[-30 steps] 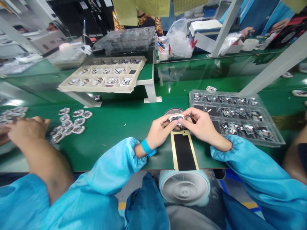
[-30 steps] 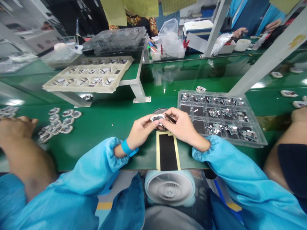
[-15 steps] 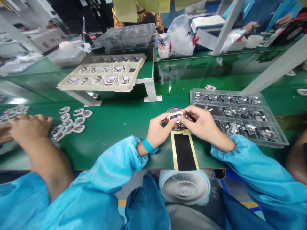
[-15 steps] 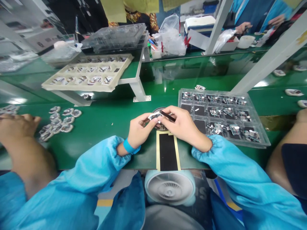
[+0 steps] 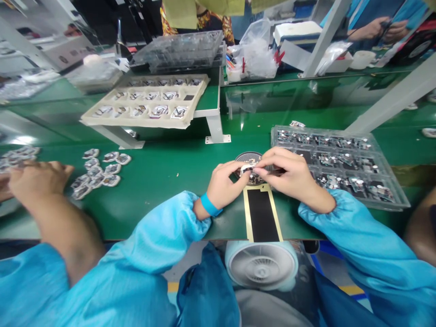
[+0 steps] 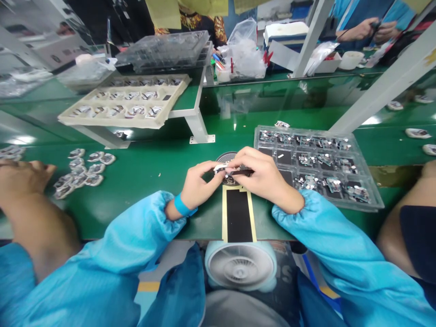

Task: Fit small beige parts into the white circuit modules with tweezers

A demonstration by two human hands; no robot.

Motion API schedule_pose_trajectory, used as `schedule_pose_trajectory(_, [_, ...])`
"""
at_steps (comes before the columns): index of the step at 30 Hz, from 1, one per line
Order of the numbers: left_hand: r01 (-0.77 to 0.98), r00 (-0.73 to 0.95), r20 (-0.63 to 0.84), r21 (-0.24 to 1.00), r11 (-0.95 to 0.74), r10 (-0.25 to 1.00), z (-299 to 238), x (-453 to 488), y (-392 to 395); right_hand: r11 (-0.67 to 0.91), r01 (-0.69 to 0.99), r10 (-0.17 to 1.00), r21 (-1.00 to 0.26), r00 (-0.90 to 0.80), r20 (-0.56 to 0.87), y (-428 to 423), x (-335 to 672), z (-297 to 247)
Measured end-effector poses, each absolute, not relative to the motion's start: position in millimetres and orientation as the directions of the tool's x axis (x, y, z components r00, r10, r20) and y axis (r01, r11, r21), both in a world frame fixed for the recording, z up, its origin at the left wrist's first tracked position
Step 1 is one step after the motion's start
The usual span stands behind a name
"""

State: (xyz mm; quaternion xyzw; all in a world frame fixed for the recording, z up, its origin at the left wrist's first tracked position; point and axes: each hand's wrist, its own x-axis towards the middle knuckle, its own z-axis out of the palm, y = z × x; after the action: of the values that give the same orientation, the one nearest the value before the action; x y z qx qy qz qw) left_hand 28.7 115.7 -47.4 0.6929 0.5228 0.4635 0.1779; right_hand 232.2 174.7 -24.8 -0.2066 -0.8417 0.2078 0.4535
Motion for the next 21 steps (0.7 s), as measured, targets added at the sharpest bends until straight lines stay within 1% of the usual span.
schedule_pose_trajectory(2, [0.594, 0.028, 0.471, 0.702, -0.394, 0.882, -48.2, 28.0, 115.8, 0.838, 0.147, 0.512, -0.525, -0.544, 0.665, 174.9, 232.9, -28.2])
schedule_pose_trajectory(8, [0.641, 0.057, 0.467, 0.66, -0.391, 0.882, -46.4, 26.1, 115.8, 0.859, 0.18, 0.487, -0.479, -0.574, 0.658, 175.1, 235.1, -35.1])
schedule_pose_trajectory(13, [0.709, 0.084, 0.426, 0.61, -0.354, 0.901, -43.9, 29.5, 113.4, 0.867, 0.269, 0.48, -0.42, -0.677, 0.557, 172.1, 236.3, -32.6])
schedule_pose_trajectory(16, [0.683, 0.063, 0.327, 0.674, -0.28, 0.943, -40.6, 26.4, 117.6, 0.843, 0.327, 0.513, -0.427, -0.726, 0.458, 172.6, 236.2, -30.0])
schedule_pose_trajectory(18, [0.672, 0.032, 0.252, 0.711, -0.207, 0.967, -37.0, 11.8, 127.2, 0.812, 0.378, 0.559, -0.445, -0.722, 0.408, 176.0, 235.9, -28.7])
schedule_pose_trajectory(19, [0.685, 0.008, 0.218, 0.71, -0.164, 0.976, -35.2, -0.7, 134.2, 0.796, 0.421, 0.587, -0.435, -0.712, 0.384, 178.7, 235.5, -28.4])
schedule_pose_trajectory(21, [0.752, -0.066, 0.163, 0.656, -0.059, 0.984, -33.5, -34.7, 151.3, 0.761, 0.542, 0.646, -0.356, -0.688, 0.331, 184.7, 234.3, -28.6])
